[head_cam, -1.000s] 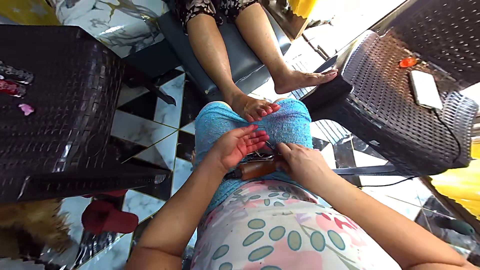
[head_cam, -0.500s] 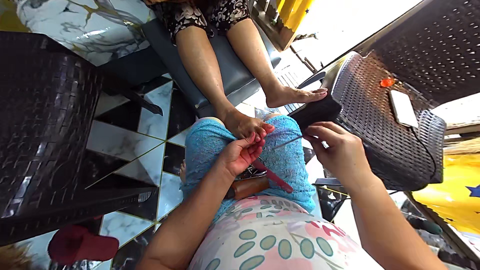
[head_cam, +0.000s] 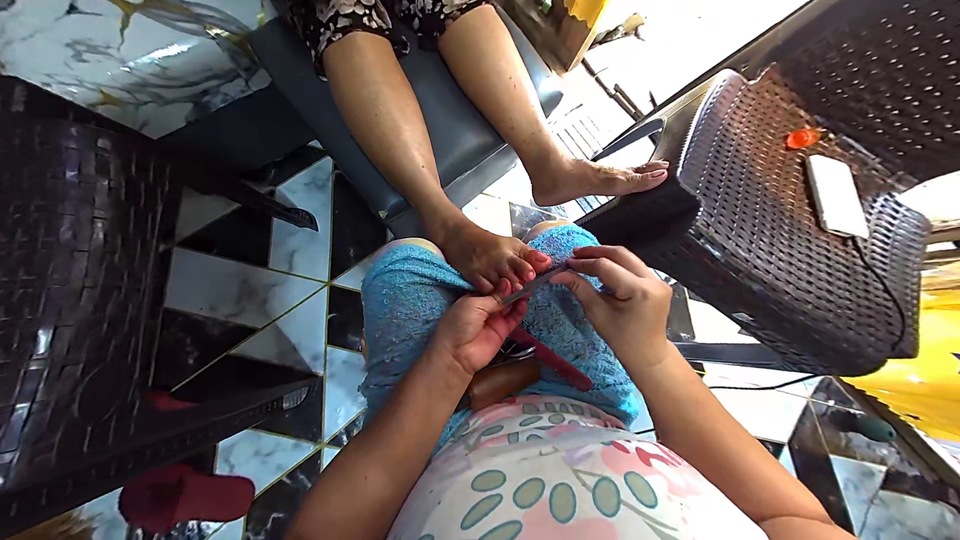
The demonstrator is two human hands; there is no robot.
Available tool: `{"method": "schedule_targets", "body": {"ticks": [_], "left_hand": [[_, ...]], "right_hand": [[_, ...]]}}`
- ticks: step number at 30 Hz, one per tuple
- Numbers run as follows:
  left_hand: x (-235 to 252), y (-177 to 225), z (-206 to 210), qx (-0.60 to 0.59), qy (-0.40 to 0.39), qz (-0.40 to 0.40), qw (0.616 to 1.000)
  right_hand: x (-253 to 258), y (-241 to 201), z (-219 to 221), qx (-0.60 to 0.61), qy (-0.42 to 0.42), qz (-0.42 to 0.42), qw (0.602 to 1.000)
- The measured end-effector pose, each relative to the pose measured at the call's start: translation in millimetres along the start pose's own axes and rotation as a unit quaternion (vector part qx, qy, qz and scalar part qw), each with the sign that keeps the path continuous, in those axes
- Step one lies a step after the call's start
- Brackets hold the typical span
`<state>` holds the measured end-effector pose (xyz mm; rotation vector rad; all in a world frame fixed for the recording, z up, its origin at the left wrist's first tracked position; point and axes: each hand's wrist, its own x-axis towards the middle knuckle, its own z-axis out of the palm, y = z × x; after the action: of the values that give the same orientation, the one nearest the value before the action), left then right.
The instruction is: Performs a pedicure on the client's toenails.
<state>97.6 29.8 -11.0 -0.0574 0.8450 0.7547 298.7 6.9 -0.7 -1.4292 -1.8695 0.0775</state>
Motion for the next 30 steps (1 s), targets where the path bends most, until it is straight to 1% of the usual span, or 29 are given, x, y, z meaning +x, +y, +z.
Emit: {"method": "schedule_targets", "body": {"ticks": [2, 5, 8, 12, 14, 15, 18, 21, 28, 30], "left_hand": [[0, 0, 1, 0.004, 0.001, 0.001, 1.000], [1, 0, 2, 0.005, 0.009, -0.006, 1.000], [1, 3, -2, 0.011, -0.009, -0.011, 1.000], [2, 2, -7, 0.006, -0.036, -0.002, 0.999], [2, 1, -8, -0.004, -0.051, 0.005, 0.999], [2, 0, -8, -0.007, -0.051, 0.007, 0.999], [2, -2, -4, -0.011, -0.033, 0.013, 0.999], [2, -4, -2, -0.014, -0.026, 0.020, 0.999], [2, -9, 0, -0.013, -0.026, 0.051, 0.998], [2, -11, 1, -0.016, -0.019, 0.055, 0.998]], "right_hand": [[3, 2, -2, -0.008, 0.007, 0.004, 1.000], [1, -12, 7, 0.007, -0.004, -0.009, 1.000], [1, -16, 11, 0.014, -0.012, -0.022, 1.000], [4, 5, -9, -0.039, 0.004, 0.021, 0.999], [0, 5, -15, -0.050, 0.007, 0.028, 0.998], [-3, 0, -15, -0.037, -0.002, 0.025, 0.999], [-18, -23, -4, 0.016, -0.067, 0.036, 0.997], [-23, -38, 11, 0.052, -0.094, 0.059, 0.992], [-16, -47, 24, 0.105, -0.096, 0.094, 0.985], [-21, -50, 27, 0.115, -0.094, 0.100, 0.984]]}}
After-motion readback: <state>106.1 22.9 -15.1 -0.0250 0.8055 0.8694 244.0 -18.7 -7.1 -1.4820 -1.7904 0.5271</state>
